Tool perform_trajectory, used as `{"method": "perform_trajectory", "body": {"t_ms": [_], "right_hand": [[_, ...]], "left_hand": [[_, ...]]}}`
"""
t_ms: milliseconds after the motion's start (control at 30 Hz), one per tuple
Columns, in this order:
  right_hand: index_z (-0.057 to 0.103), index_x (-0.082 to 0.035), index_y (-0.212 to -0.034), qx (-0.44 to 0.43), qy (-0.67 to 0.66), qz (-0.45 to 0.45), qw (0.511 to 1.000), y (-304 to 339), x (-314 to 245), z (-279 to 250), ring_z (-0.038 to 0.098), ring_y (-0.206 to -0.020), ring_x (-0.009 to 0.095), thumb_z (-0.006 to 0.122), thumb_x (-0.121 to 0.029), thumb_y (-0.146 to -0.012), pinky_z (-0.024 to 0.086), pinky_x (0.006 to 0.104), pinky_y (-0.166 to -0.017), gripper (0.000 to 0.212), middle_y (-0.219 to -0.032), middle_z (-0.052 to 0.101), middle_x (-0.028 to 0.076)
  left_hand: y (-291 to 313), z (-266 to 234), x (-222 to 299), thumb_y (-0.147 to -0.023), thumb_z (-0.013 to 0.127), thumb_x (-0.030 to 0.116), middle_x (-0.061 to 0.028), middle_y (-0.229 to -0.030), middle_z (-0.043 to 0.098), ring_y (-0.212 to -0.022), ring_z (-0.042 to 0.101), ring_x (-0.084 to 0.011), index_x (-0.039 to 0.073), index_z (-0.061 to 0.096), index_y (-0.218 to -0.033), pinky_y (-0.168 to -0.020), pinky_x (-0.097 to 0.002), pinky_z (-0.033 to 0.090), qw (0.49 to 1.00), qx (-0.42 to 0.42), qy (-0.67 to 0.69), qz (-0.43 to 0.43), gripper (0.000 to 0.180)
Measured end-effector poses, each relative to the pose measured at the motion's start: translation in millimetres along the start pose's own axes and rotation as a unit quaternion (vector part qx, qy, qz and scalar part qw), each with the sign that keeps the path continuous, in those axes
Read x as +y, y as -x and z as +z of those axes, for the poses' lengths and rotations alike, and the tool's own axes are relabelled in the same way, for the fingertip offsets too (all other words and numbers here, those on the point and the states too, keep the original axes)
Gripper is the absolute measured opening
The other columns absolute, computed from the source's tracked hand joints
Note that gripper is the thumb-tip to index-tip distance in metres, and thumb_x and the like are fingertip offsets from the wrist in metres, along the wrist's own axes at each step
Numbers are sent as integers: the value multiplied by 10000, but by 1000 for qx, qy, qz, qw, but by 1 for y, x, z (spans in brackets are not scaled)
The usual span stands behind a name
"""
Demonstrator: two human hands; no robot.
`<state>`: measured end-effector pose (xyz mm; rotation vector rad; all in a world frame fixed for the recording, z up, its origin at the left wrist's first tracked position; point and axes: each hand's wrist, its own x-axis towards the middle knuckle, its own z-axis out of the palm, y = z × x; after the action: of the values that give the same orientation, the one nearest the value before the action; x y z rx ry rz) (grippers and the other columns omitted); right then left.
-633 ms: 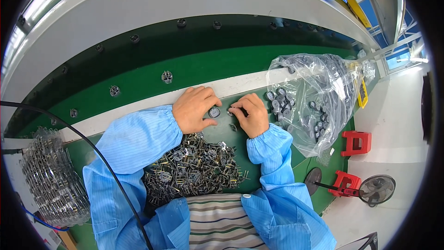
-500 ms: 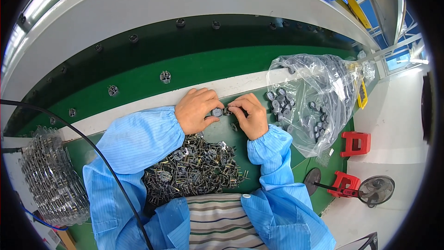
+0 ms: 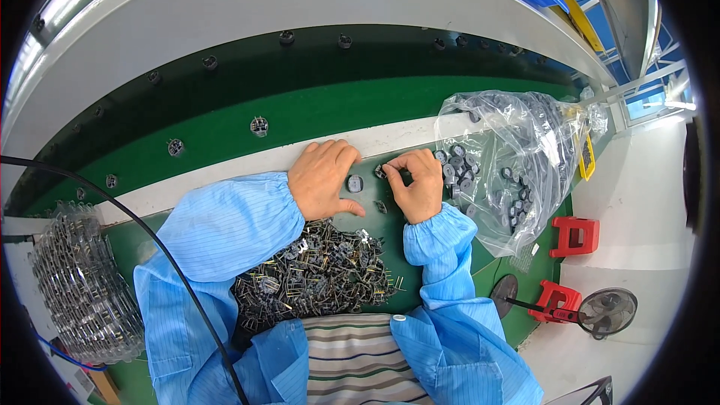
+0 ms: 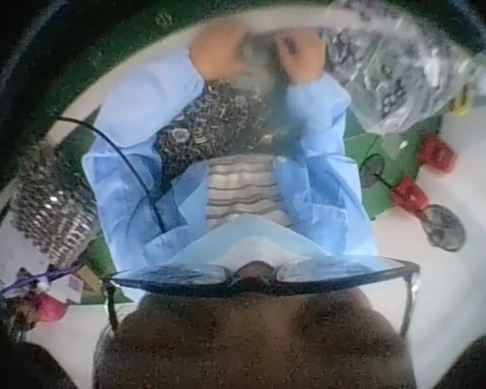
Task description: The person assembles small metal clips onto grey plastic circular components by hand, creating finished assemblies.
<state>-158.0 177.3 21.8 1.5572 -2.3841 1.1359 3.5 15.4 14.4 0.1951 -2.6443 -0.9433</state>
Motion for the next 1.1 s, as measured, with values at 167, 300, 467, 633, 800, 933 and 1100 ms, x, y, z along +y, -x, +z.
{"method": "perform_trajectory", "body": {"t_ms": [167, 300, 467, 633, 800, 933, 1100], "right_hand": [[738, -100, -805, -13, 44, -25, 999, 0, 0, 2, 614, -853, 247, 840, -84, -756, 424, 404, -772, 114, -833, 684, 15], [756, -88, -831, -80, -114, 1, 990, 4, -14, 3, 635, -875, 238, 867, -83, -752, 423, 366, -808, 137, -862, 708, 21], [758, -114, -823, -79, -60, -28, 995, 3, -22, 10, 607, -906, 210, 855, -106, -747, 392, 388, -817, 124, -858, 691, -20], [751, -120, -811, -72, -28, -60, 995, 2, -26, 9, 611, -886, 211, 851, -97, -734, 393, 388, -814, 128, -834, 684, -16], [741, -117, -799, -76, -26, -57, 995, 4, -27, 9, 613, -876, 214, 850, -101, -733, 394, 391, -811, 128, -825, 680, -12], [724, -115, -794, -59, 21, -91, 994, 4, -30, 9, 612, -873, 220, 842, -103, -736, 392, 395, -799, 133, -819, 668, -5], [707, -110, -799, -81, -13, -73, 994, 4, -27, 8, 611, -871, 226, 830, -92, -737, 393, 396, -789, 139, -816, 650, -5]], "left_hand": [[2, -2, -7, -679, 925, 316, -45, -964, 598, -1008, 587, -269, 125, 669, -1000, -848, -414, 413, 999, -26, -8, 47, 453], [1, 4, -6, -681, 926, 315, -26, -946, 605, -973, 588, -254, 124, 668, -947, -825, -402, 405, 1000, -8, -3, 12, 417], [1, 5, -7, -678, 928, 325, -25, -936, 608, -953, 592, -250, 121, 662, -929, -824, -397, 407, 1000, -8, 1, 3, 419], [2, 6, -5, -653, 939, 346, -15, -934, 615, -956, 594, -244, 122, 662, -916, -834, -396, 410, 1000, -3, -11, 4, 443], [2, 6, -7, -670, 931, 375, -8, -942, 617, -974, 590, -235, 130, 676, -908, -845, -396, 415, 1000, -11, -11, -3, 427], [1, 7, -6, -693, 919, 408, -5, -955, 621, -998, 587, -229, 135, 693, -906, -861, -396, 421, 999, -27, -21, -12, 413], [3, 6, -6, -676, 924, 377, -6, -942, 624, -980, 590, -231, 131, 697, -904, -850, -397, 416, 1000, -15, -20, 5, 405]]}}
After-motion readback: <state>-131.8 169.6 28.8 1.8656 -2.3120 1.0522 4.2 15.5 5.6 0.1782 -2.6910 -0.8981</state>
